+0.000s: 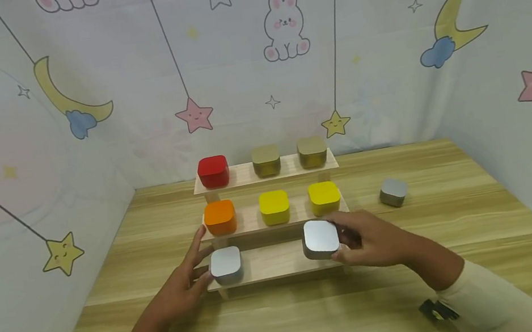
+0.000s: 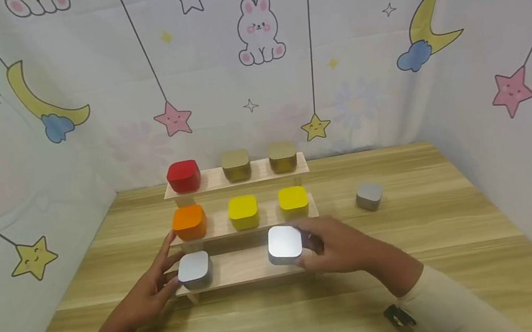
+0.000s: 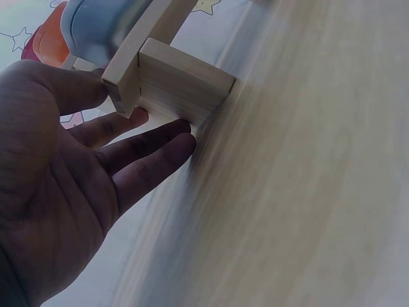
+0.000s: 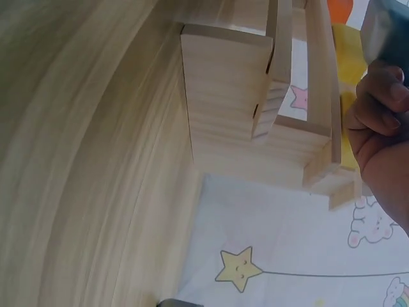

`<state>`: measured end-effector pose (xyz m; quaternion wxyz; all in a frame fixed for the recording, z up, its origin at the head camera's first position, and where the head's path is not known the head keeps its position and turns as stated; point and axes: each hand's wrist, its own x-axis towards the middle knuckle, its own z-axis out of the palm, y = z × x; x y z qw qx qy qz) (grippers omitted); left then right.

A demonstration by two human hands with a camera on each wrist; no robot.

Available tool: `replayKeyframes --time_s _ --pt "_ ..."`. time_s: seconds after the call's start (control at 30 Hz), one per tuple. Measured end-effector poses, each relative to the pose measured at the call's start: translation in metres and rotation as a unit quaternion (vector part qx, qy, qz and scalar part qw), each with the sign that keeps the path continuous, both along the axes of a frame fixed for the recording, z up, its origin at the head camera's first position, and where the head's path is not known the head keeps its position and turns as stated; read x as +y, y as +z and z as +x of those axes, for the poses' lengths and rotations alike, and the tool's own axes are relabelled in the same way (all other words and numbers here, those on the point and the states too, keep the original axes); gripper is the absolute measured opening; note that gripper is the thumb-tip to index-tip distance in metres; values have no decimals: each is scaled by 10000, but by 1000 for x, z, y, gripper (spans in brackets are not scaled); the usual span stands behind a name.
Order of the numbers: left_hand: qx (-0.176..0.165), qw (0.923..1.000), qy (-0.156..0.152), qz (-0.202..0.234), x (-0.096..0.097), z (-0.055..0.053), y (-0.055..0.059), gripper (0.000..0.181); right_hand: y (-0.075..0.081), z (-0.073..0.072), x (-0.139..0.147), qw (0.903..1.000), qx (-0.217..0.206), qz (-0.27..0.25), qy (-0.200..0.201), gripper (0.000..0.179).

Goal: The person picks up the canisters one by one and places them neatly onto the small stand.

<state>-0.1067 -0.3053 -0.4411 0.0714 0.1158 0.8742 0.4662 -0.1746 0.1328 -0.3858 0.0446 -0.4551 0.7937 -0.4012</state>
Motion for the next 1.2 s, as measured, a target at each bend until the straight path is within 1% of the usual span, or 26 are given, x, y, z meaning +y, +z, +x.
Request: replayKeyframes --time_s 0.1,0.2,0.33,0.43,0.57,0.67,0.8,1.0,1.2 --pt "4 10000 8 -32 0 0 0 106 -2 -4 -8 9996 -268 21 118 47" --pt "11 10000 16 -52 0 0 0 106 -5 -6 -16 9988 -449 157 119 48" --pt "19 10000 13 -32 0 0 0 105 -5 -8 -28 9975 -572 402 98 46" --pt "12 10000 11 -26 0 0 0 106 -5 -9 -37 9958 -703 558 205 43" --pt "19 10000 -10 -4 0 1 0 107 -7 -11 -47 9916 -851 891 388 42" --pt "38 10000 -29 12 0 1 0 107 -8 -11 -53 9881 -918 1155 429 40" --pt "14 10000 -12 4 1 1 0 107 -10 -13 -58 9854 -945 1334 464 38" --pt "-47 10000 55 -19 1 2 2 107 -11 -17 -63 9842 -793 1480 565 38" --pt "-56 10000 64 -22 2 2 2 107 -10 -19 -67 9827 -711 1616 569 36"
